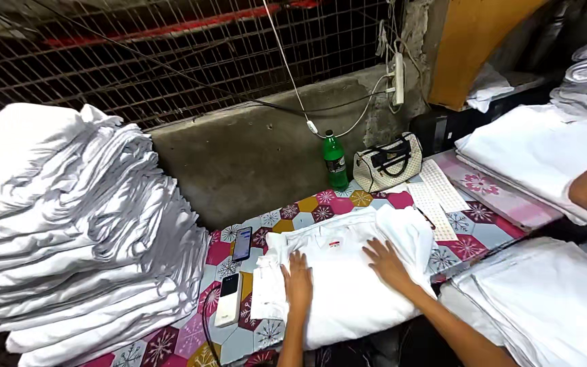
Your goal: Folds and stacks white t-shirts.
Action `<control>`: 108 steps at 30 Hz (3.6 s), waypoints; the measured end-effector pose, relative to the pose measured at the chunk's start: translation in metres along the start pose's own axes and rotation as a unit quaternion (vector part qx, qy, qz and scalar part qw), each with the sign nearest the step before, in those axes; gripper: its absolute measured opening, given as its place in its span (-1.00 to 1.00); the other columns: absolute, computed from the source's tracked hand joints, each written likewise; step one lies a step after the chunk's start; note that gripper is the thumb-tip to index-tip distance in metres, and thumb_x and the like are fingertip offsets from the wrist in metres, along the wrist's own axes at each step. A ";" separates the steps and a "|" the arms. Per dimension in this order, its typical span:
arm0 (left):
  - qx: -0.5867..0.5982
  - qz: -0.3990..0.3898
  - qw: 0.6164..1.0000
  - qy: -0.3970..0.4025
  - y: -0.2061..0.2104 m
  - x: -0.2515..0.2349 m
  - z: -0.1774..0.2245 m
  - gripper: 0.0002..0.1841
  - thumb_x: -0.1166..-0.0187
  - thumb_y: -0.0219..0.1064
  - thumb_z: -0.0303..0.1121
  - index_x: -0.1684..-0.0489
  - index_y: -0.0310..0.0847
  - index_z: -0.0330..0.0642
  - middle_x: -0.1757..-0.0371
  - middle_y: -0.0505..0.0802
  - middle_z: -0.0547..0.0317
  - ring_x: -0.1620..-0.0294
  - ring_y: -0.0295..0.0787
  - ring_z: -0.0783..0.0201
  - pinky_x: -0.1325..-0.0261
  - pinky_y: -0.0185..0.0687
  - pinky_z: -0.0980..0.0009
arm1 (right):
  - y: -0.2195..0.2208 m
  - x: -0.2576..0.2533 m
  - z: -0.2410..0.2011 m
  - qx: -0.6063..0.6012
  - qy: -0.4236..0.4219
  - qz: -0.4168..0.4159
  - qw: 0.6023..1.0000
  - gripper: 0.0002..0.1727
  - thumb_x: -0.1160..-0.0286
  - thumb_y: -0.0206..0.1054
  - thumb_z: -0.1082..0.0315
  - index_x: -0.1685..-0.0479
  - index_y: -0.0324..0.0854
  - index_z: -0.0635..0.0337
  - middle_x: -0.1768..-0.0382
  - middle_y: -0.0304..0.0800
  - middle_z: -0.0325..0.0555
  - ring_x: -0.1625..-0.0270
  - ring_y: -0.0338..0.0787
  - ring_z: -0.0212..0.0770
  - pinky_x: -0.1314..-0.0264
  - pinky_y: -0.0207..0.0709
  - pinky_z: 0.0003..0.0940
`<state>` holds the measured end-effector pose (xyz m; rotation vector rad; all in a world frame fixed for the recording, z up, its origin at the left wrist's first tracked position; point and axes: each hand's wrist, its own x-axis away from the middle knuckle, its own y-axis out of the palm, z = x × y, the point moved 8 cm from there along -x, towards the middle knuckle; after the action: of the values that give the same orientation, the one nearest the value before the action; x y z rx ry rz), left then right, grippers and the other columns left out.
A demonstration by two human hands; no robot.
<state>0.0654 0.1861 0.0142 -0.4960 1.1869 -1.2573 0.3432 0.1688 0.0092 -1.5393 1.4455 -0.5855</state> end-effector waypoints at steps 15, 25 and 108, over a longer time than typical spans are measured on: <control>0.055 0.011 0.997 0.054 -0.019 -0.093 -0.003 -0.84 -0.41 0.48 -0.51 0.14 0.86 -0.38 0.07 0.88 -0.30 -0.15 0.76 -0.35 -0.42 0.38 -0.37 | -0.021 -0.092 0.022 -0.007 0.031 -0.046 0.998 -0.30 -0.37 0.48 0.48 -0.64 0.49 0.16 -0.38 0.72 0.21 -0.54 0.58 0.27 -0.73 -0.07 0.47; 0.150 -0.238 0.954 0.099 -0.011 -0.088 0.004 -0.83 -0.36 0.48 -0.54 0.14 0.83 -0.37 -0.03 0.86 -0.18 -0.08 0.83 -0.07 -0.25 0.69 -0.07 | -0.042 -0.042 0.028 0.019 -0.105 0.082 0.991 -0.79 -0.11 0.41 0.67 0.31 0.78 0.23 0.11 0.83 0.11 -0.07 0.81 0.17 -0.24 0.57 0.20; 0.316 -0.174 0.931 0.066 0.075 -0.149 0.091 -0.74 -0.49 0.27 -0.53 -0.05 0.73 -0.47 -0.06 0.79 -0.28 0.01 0.78 -0.02 -0.14 0.70 0.16 | -0.120 -0.030 0.083 -0.230 0.243 0.113 0.936 -0.50 -0.87 -0.16 0.31 -0.43 0.57 0.43 -0.04 0.79 0.27 0.01 0.75 0.00 -0.18 0.57 -0.02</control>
<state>0.1992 0.3172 0.0460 -0.1394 0.7474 -1.9066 0.4680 0.2083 0.0798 -1.6084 2.2325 -0.5344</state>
